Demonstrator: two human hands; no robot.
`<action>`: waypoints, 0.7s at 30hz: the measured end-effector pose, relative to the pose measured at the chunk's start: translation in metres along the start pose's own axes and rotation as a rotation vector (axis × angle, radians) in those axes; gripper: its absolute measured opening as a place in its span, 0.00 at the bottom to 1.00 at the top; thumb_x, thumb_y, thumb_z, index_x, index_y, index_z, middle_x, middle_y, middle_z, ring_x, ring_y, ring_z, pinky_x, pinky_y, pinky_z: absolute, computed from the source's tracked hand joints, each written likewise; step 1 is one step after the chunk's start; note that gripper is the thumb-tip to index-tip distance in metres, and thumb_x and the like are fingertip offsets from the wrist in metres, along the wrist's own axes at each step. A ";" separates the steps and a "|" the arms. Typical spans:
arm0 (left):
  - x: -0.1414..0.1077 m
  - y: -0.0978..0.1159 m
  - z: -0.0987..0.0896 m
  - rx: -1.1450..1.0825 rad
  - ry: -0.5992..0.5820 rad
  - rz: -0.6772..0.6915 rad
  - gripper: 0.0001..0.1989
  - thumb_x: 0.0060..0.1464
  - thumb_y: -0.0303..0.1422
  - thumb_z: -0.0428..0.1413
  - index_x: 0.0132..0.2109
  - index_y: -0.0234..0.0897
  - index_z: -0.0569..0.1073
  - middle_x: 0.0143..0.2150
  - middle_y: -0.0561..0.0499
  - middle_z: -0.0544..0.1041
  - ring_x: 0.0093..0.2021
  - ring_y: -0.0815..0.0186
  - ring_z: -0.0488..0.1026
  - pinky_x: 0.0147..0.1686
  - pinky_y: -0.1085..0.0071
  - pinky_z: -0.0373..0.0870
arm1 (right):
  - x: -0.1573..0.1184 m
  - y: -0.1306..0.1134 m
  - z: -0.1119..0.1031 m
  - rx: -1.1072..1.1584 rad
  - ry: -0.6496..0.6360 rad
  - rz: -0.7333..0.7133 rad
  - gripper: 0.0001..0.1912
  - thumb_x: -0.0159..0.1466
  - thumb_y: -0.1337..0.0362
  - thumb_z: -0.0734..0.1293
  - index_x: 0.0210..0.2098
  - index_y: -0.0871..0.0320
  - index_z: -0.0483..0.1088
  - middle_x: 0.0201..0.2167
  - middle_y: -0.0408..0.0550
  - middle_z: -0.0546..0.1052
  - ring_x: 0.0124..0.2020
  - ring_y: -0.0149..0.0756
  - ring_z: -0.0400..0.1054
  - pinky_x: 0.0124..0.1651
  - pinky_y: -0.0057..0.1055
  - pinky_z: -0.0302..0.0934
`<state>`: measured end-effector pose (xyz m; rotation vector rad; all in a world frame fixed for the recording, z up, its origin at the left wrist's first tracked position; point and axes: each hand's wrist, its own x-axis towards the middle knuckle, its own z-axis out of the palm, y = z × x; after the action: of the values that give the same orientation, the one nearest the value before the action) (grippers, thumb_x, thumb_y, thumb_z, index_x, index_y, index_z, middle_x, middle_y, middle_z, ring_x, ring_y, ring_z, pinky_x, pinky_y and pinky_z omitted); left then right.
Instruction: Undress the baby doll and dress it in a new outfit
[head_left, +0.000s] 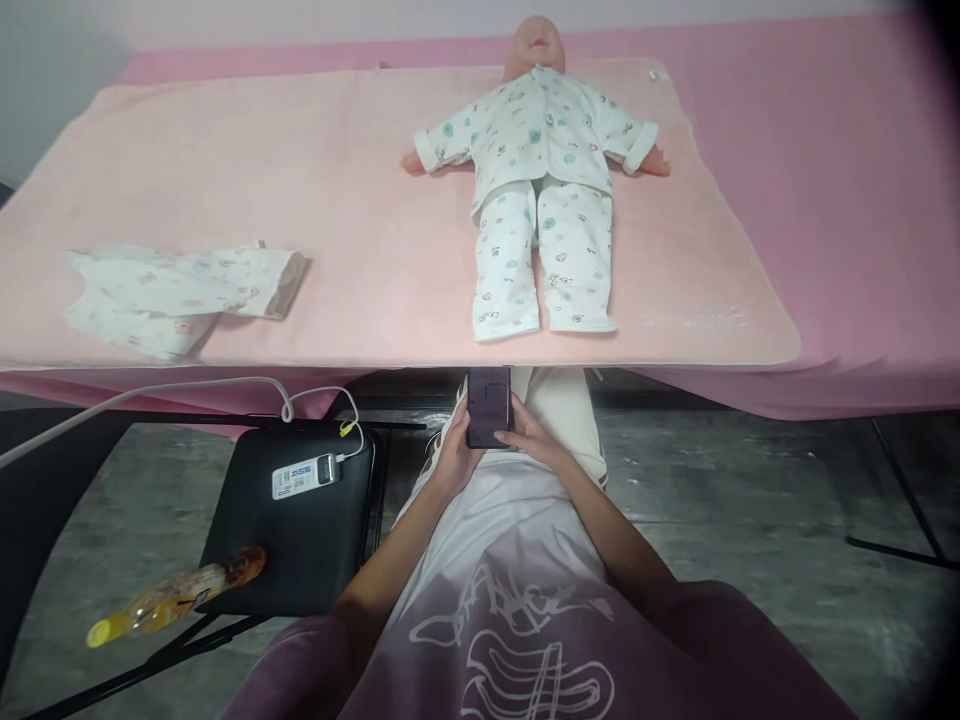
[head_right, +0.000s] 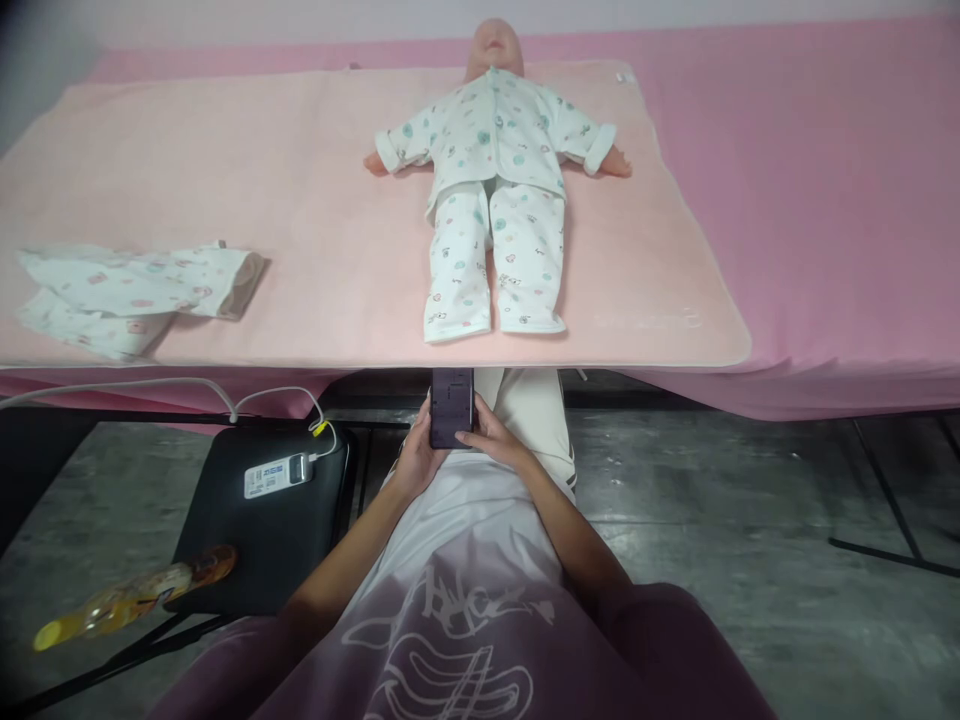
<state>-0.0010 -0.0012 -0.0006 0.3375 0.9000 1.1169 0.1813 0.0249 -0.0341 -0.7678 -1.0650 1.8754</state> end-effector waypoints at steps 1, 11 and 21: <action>0.000 0.000 0.000 -0.003 -0.001 0.005 0.37 0.68 0.47 0.70 0.80 0.52 0.73 0.80 0.49 0.73 0.82 0.47 0.66 0.79 0.51 0.68 | 0.000 0.001 0.002 -0.005 0.016 -0.003 0.57 0.65 0.45 0.84 0.84 0.46 0.57 0.76 0.52 0.73 0.78 0.51 0.66 0.83 0.47 0.59; 0.000 -0.001 0.001 -0.012 0.010 0.003 0.36 0.69 0.47 0.69 0.79 0.50 0.73 0.78 0.47 0.76 0.80 0.47 0.69 0.78 0.52 0.69 | 0.000 -0.003 0.002 -0.034 0.033 -0.013 0.53 0.68 0.45 0.82 0.84 0.47 0.59 0.74 0.51 0.75 0.78 0.51 0.66 0.84 0.48 0.57; 0.000 -0.001 -0.001 -0.040 0.019 -0.005 0.35 0.69 0.45 0.70 0.78 0.50 0.74 0.79 0.48 0.75 0.81 0.47 0.69 0.78 0.53 0.69 | 0.002 0.004 -0.007 -0.026 -0.034 -0.021 0.57 0.68 0.45 0.82 0.86 0.47 0.55 0.78 0.53 0.71 0.78 0.52 0.66 0.85 0.48 0.56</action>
<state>-0.0013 -0.0018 -0.0015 0.2926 0.8939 1.1339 0.1850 0.0281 -0.0407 -0.7391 -1.1161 1.8663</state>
